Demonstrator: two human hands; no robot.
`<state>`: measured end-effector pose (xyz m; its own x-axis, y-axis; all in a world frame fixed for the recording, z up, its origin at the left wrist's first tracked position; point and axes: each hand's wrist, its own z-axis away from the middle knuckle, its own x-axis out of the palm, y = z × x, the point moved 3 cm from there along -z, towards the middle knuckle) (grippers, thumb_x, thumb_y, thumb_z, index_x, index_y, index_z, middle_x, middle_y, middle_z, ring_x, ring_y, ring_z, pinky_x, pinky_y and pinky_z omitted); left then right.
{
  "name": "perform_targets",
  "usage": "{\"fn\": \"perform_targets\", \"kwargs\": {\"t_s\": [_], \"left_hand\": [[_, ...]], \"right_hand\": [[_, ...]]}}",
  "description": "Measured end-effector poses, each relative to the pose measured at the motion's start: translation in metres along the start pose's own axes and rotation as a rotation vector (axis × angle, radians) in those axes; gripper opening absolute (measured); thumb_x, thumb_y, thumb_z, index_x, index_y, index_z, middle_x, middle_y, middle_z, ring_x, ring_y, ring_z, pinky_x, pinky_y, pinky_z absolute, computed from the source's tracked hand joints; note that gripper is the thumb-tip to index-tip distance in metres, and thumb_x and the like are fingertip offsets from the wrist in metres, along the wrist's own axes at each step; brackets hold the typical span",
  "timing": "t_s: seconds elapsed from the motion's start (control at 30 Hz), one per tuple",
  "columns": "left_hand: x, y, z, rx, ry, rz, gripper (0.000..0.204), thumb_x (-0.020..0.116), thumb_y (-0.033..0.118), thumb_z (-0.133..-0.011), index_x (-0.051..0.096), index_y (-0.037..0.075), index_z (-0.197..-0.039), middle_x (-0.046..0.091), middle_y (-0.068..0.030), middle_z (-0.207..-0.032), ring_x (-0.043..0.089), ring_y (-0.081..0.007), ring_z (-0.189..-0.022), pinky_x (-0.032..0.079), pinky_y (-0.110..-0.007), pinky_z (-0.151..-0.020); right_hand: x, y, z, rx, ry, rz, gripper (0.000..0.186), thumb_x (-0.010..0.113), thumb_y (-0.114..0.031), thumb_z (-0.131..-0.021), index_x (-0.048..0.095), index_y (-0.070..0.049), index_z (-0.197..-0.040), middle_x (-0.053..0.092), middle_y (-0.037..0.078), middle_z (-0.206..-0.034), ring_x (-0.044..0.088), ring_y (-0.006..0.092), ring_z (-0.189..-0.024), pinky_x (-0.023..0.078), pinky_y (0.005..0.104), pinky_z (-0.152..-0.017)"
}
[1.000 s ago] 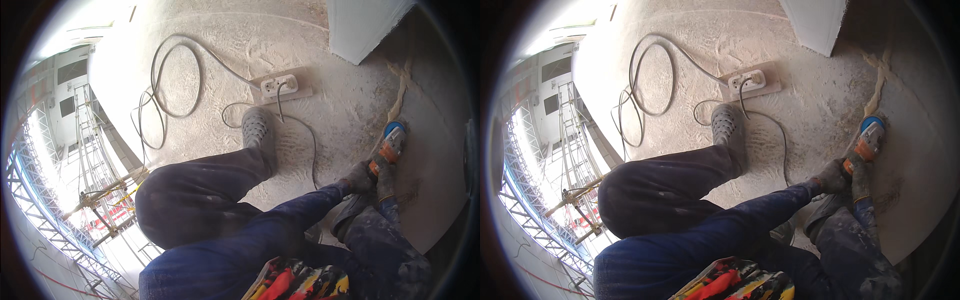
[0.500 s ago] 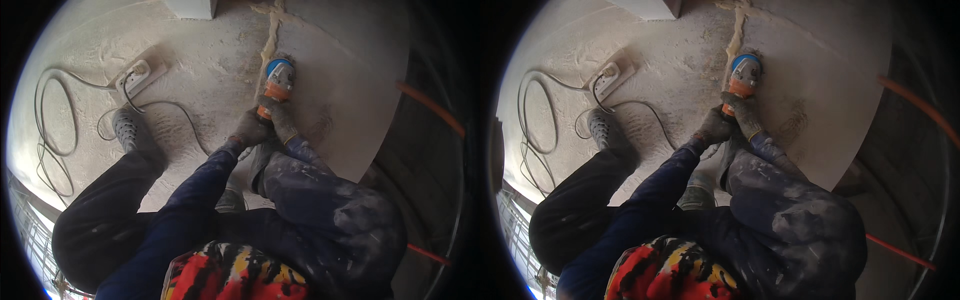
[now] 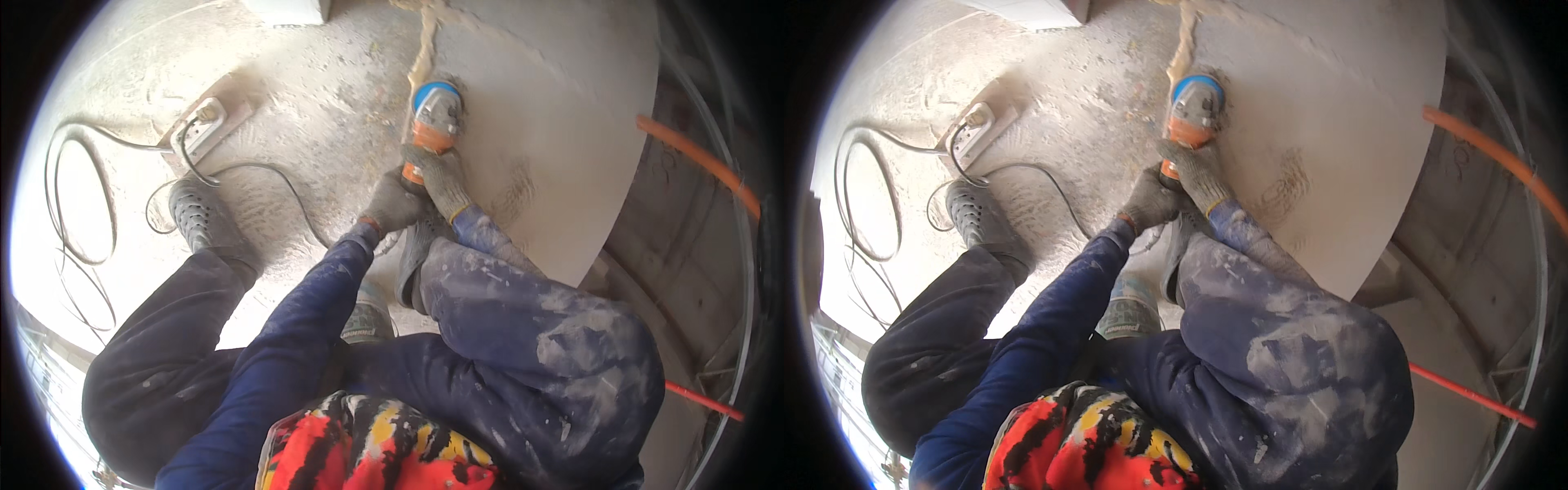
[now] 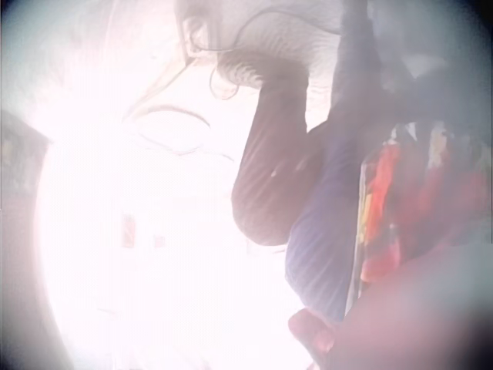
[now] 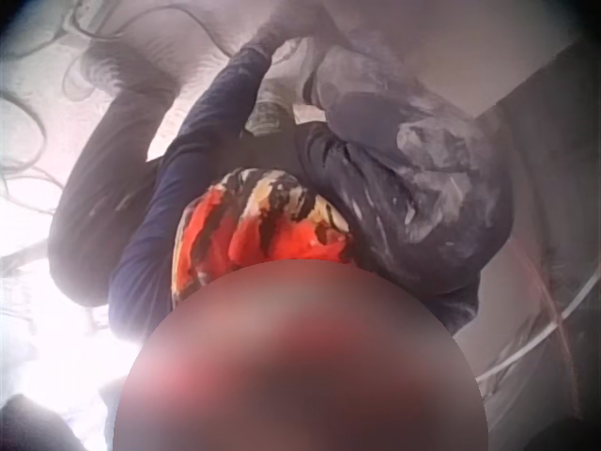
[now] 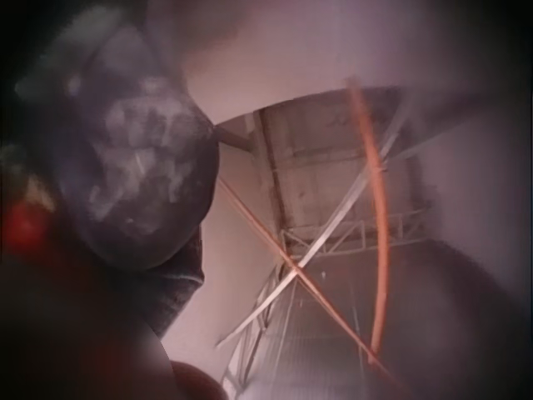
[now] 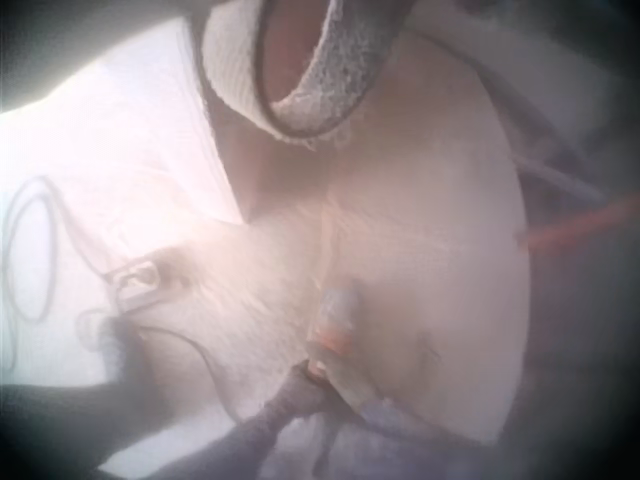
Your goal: The person sits on the floor and uses an angle grinder to grind a concrete surface, creating dust. The person maintains a steady grip on the tool and moves it along the surface to remove material.
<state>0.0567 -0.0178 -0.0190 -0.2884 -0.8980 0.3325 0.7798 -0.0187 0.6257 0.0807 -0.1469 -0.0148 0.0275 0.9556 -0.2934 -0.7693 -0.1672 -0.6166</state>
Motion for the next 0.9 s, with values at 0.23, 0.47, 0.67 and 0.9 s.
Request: {"fn": "perform_targets", "kwargs": {"t_s": [0.23, 0.47, 0.67, 0.9], "left_hand": [[0.002, -0.012, -0.004, -0.013, 0.018, 0.073, 0.035, 0.089, 0.002, -0.08, 0.069, 0.006, -0.108, 0.072, 0.0002, -0.083, 0.059, -0.0087, -0.057, 0.046, -0.029, -0.049], [0.004, -0.002, 0.001, -0.003, 0.016, 0.041, 0.046, 0.09, 0.003, -0.08, 0.066, 0.005, -0.119, 0.074, 0.0005, -0.089, 0.061, -0.007, -0.061, 0.048, -0.028, -0.051], [0.003, -0.004, -0.001, 0.0, 0.032, 0.008, 0.05, 0.092, 0.005, -0.079, 0.066, 0.005, -0.122, 0.076, -0.0006, -0.094, 0.064, -0.0076, -0.066, 0.051, -0.027, -0.054], [0.001, -0.013, -0.003, 0.016, 0.024, 0.024, 0.051, 0.092, 0.005, -0.078, 0.066, 0.005, -0.123, 0.077, -0.0012, -0.097, 0.065, -0.0079, -0.069, 0.054, -0.028, -0.059]], "right_hand": [[0.0, 0.001, -0.009, 0.026, 0.002, 0.012, 0.063, 0.092, -0.047, -0.079, 0.071, 0.003, -0.11, 0.073, 0.012, -0.098, 0.071, 0.0205, -0.082, 0.059, 0.0389, -0.073], [-0.001, -0.006, -0.004, 0.031, -0.025, 0.031, 0.063, 0.091, -0.048, -0.079, 0.071, 0.003, -0.111, 0.073, 0.011, -0.098, 0.071, 0.0203, -0.083, 0.058, 0.0385, -0.072], [-0.003, -0.005, -0.002, 0.056, -0.009, 0.051, 0.065, 0.09, -0.053, -0.08, 0.073, 0.003, -0.111, 0.075, 0.011, -0.101, 0.072, 0.0201, -0.084, 0.059, 0.0377, -0.073], [-0.001, -0.005, -0.002, 0.114, 0.02, 0.095, 0.06, 0.09, -0.047, -0.081, 0.073, 0.002, -0.111, 0.074, 0.01, -0.097, 0.071, 0.0192, -0.079, 0.058, 0.0383, -0.07]]}}
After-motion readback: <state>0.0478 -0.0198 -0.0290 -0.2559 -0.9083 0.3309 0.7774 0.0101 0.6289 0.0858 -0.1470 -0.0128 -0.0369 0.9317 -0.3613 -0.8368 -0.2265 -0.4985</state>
